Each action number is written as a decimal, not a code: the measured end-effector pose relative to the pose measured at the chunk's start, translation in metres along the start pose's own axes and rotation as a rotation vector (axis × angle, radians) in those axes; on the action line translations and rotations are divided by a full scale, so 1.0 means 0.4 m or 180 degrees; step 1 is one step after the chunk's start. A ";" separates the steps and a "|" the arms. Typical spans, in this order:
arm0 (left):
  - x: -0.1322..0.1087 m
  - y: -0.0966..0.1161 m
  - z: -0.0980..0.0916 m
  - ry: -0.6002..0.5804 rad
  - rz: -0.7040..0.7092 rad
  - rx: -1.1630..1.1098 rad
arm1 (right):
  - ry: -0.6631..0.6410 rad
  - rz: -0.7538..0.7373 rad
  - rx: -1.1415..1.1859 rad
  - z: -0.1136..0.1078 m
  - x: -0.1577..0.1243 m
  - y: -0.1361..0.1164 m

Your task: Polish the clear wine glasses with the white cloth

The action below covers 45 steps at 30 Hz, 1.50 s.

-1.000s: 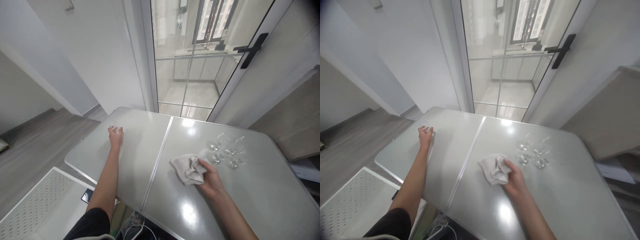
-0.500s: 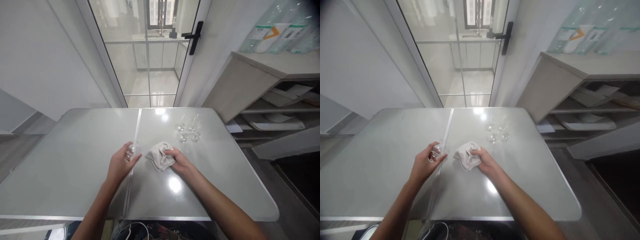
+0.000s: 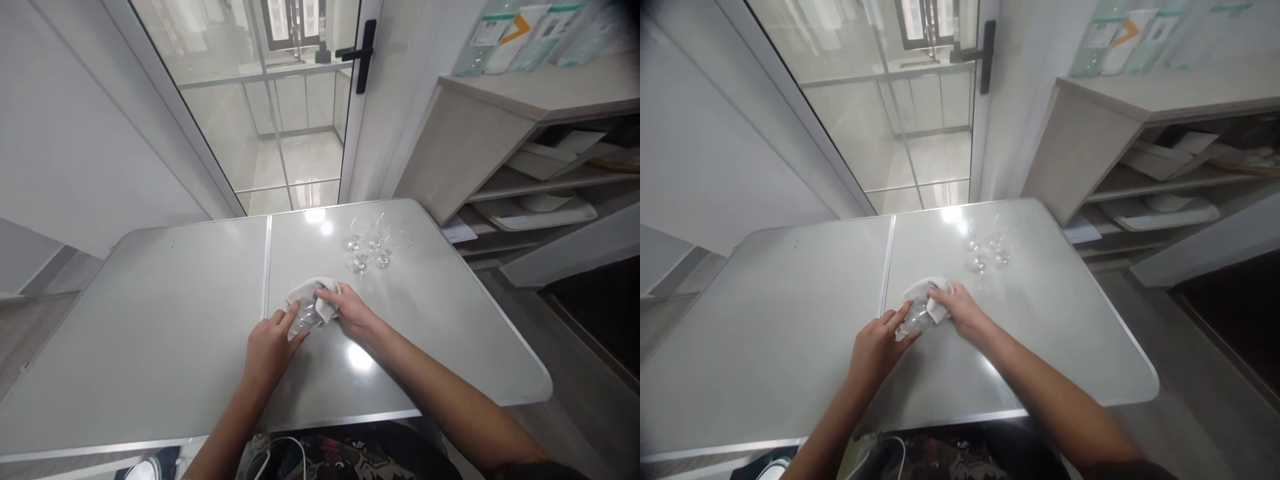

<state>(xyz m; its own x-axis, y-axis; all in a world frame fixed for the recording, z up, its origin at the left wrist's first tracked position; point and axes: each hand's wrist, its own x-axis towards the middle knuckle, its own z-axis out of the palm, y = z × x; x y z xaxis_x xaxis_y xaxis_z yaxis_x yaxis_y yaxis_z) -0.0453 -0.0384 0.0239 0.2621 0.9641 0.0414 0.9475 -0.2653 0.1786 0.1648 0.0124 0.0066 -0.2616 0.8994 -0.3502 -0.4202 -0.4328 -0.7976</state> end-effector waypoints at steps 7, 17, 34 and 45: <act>0.009 -0.008 -0.053 0.0092 0.0044 0.0538 | 0.0371 -0.0175 0.0273 -0.008 -0.002 -0.011; -0.004 0.035 -0.048 0.0016 -0.0304 0.0266 | 0.0513 -0.1194 -0.1397 -0.008 -0.009 -0.007; -0.032 -0.052 -0.144 -0.2230 -0.0493 -0.3205 | -0.3036 -0.1754 -0.2484 -0.007 -0.106 -0.062; -0.013 -0.024 -0.108 -0.0492 0.0424 -0.0691 | -0.2828 -0.1021 -0.1366 -0.049 -0.052 -0.062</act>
<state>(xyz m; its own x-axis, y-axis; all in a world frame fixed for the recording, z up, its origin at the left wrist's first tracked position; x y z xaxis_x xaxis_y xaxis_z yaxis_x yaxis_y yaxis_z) -0.0637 -0.0404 0.0646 0.4220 0.9040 -0.0686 0.8459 -0.3654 0.3884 0.1976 0.0057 0.0239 -0.8117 0.5234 0.2591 -0.2838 0.0341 -0.9583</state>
